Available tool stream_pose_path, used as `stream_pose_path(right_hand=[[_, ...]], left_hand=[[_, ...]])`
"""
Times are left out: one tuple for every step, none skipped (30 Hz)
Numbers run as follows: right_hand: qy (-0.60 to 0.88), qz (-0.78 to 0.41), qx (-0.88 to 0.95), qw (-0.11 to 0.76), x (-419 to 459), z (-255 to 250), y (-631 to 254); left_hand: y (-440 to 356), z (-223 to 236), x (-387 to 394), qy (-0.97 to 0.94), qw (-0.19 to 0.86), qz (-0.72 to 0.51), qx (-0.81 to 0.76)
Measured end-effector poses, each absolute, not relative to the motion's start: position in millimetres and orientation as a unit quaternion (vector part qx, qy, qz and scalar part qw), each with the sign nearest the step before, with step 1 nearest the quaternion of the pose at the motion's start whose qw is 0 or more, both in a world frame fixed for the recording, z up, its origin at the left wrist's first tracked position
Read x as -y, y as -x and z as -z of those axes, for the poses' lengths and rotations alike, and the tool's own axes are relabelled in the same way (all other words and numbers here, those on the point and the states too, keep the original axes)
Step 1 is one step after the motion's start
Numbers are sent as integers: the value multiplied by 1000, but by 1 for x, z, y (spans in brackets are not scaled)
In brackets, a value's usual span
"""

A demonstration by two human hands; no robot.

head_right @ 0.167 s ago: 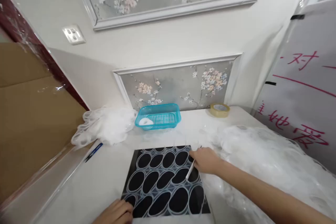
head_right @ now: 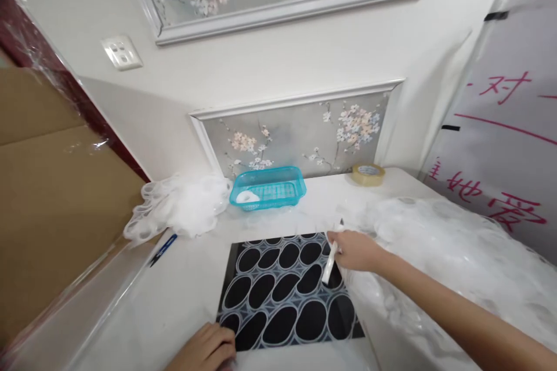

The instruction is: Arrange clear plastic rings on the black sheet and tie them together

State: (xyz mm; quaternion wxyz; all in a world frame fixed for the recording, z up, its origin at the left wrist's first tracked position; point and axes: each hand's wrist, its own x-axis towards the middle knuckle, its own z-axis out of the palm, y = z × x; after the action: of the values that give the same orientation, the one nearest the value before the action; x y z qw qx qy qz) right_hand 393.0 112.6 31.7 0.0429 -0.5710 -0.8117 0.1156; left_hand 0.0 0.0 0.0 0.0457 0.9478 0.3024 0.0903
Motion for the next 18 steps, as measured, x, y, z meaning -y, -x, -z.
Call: stream_pose_path(right_hand=[[587, -121, 798, 59, -110, -34, -396], [606, -123, 783, 75, -106, -36, -398], [627, -118, 765, 90, -100, -37, -401], [651, -111, 743, 109, -93, -37, -404], [675, -109, 717, 135, -85, -37, -406], [697, -113, 689, 165, -75, -36, -408], [715, -122, 660, 196, -64, -34, -409], [725, -136, 637, 223, -52, -31, -408], [727, -151, 623, 244, -40, -28, -406], [725, -164, 621, 250, -28, -24, -403], [717, -171, 632, 241, -18, -20, -399], [701, -175, 654, 225, -8, -16, -394], [674, -181, 685, 207, -1, -12, -389], [642, -185, 719, 190, 4, -8, -383], [608, -184, 752, 179, 8, -4, -378], [574, -181, 780, 173, 9, -1, -373], [545, -178, 801, 173, 9, 1, -369], [526, -176, 813, 176, 8, 3, -365]], left_hand=[[-2, -2, 1, -947, 35, -101, -302], [-3, -4, 2, -946, 25, -111, -302], [-4, -6, 2, -945, 17, -120, -304], [-4, -8, 3, -943, 13, -125, -308], [-3, -10, 4, -941, 9, -130, -311], [-2, -11, 4, -940, 5, -136, -314], [-1, -12, 4, -939, 2, -138, -314], [1, -11, 4, -939, -2, -139, -314], [2, -9, 3, -938, -4, -138, -317], [2, -5, 3, -937, -2, -131, -324], [2, -1, 2, -936, 2, -124, -331], [2, 3, 1, -934, 8, -118, -337], [0, 7, 1, -932, 15, -116, -342], [-1, 9, 1, -931, 26, -116, -346], [-2, 10, 1, -929, 45, -116, -348], [-2, 8, 0, -926, 73, -120, -351], [-2, 3, -1, -918, 112, -125, -359], [-1, -4, -2, -904, 160, -134, -372]])
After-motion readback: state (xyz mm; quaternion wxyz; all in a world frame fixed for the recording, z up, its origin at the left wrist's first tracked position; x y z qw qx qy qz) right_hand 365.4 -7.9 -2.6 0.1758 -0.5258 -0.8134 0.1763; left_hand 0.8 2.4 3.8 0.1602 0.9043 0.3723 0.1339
